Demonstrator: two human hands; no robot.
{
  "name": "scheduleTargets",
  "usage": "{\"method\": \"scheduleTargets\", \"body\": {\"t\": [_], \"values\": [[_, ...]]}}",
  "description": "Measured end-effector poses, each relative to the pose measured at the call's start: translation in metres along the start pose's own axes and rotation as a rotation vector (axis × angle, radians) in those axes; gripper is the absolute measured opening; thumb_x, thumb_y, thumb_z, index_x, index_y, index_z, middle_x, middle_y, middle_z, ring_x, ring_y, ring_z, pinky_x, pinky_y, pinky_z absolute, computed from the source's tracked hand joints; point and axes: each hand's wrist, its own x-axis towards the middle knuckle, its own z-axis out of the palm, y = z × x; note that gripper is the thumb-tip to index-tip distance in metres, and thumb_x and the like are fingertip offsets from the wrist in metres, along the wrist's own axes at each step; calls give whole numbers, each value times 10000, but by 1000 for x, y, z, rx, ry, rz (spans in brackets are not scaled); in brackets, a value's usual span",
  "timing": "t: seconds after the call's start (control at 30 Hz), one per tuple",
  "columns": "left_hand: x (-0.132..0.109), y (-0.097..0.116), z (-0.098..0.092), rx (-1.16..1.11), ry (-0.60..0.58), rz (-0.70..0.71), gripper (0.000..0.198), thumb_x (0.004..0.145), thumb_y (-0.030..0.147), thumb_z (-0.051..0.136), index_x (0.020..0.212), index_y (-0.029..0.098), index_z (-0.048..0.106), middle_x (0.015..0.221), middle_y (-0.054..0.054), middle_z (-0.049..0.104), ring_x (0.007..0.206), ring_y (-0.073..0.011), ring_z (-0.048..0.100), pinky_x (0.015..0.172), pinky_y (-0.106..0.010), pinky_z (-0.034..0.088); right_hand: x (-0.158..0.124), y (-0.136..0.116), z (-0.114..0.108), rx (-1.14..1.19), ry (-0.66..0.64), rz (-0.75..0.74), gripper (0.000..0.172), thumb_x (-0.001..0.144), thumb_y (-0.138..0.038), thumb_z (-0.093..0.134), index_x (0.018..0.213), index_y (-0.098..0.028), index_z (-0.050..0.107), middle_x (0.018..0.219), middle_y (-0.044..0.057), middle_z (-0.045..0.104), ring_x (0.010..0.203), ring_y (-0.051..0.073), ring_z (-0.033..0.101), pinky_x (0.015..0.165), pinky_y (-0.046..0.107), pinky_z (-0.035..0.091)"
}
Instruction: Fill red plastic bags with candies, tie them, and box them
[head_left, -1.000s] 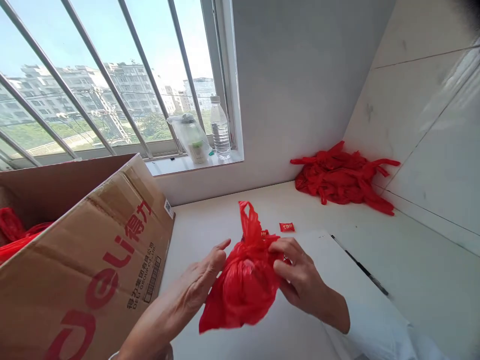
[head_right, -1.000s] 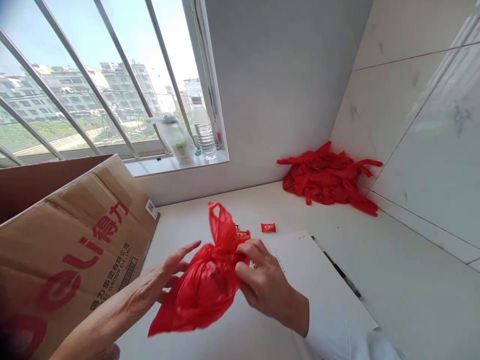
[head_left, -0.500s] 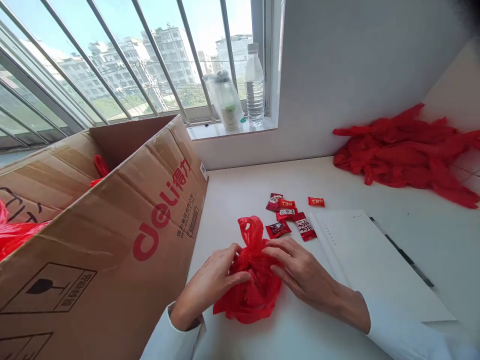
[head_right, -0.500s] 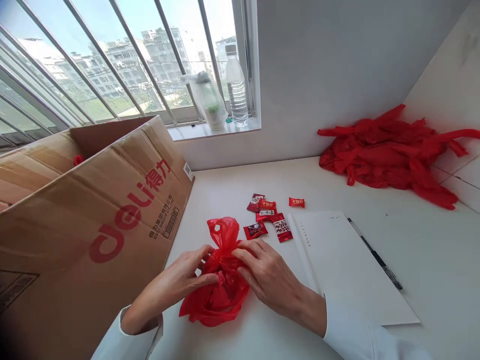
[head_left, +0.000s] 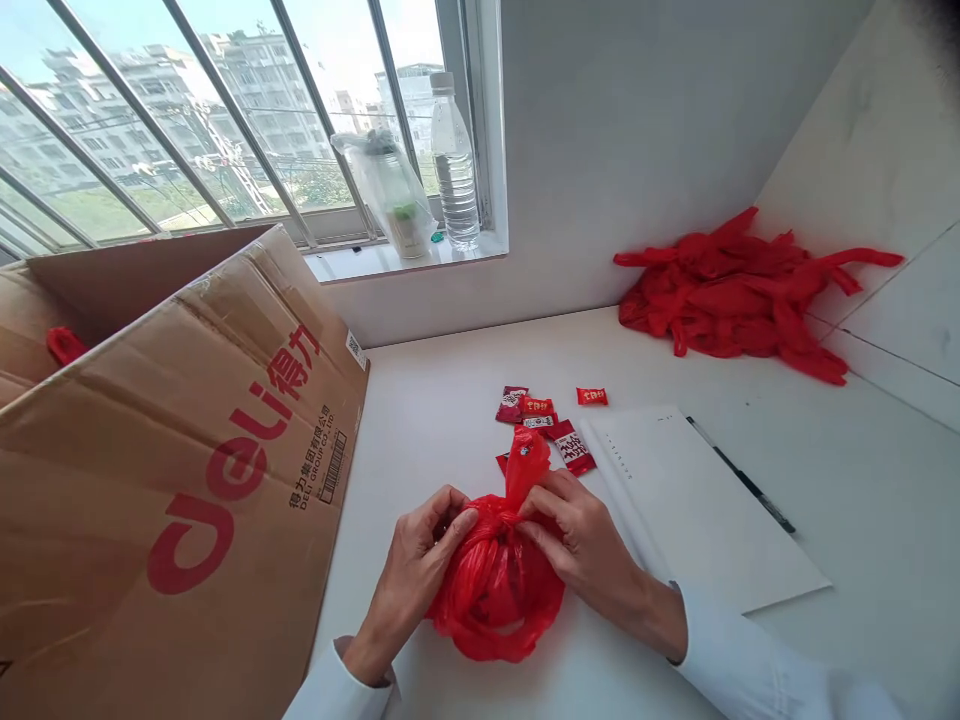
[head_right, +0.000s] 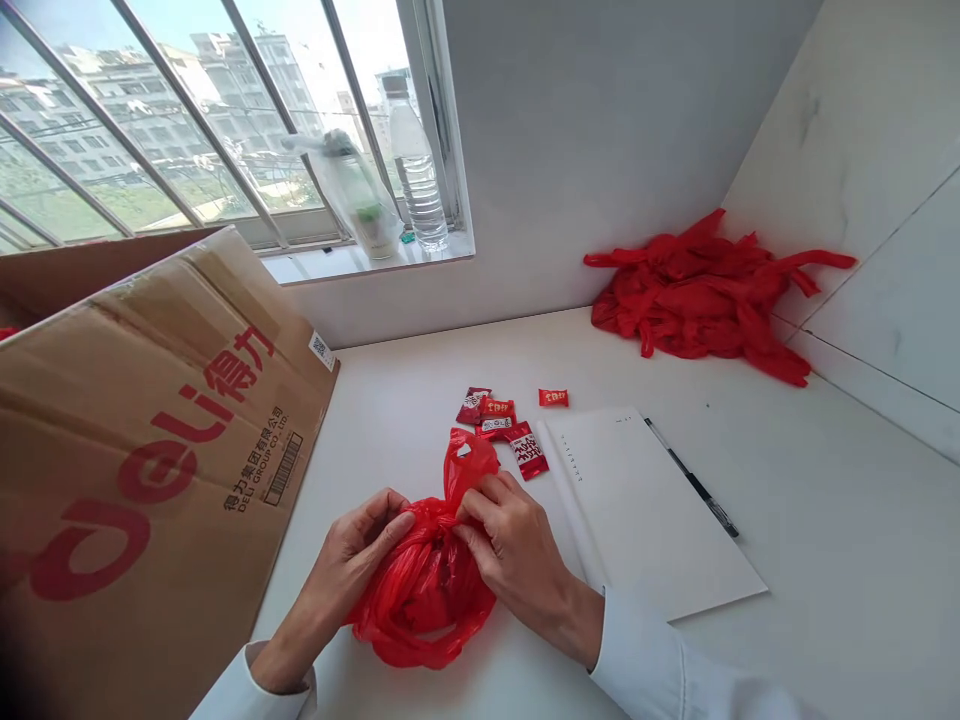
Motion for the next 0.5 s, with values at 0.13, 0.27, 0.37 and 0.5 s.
{"method": "scheduleTargets", "body": {"t": [0.13,0.27,0.37,0.5], "values": [[-3,-3,2,54,111,-15,344,938,492,410,782,202,510,677,32,526,607,-121,447,551,-229,377,-1,3,-2,76,29,-7,148,837,-70,525,776,-203,500,881,4,560,794,143,484,684,274,405],[-9,1,-2,161,225,23,249,932,436,463,833,214,513,717,23,542,603,-129,447,550,-242,387,1,6,0,91,-14,-34,155,834,-69,503,770,-201,453,829,0,552,762,141,479,672,277,394],[-12,6,-8,363,259,297,126,929,300,505,1028,241,556,1008,-33,559,848,-166,521,727,-277,465,2,7,2,86,-32,-37,163,815,-60,509,775,-202,440,810,0,557,748,143,480,665,279,386],[-8,8,-14,671,28,666,283,948,142,439,1174,266,554,1130,-26,588,1111,-190,447,901,-278,458,2,8,4,79,-24,-82,147,840,-83,498,779,-203,439,812,8,569,744,144,489,668,279,387]]}}
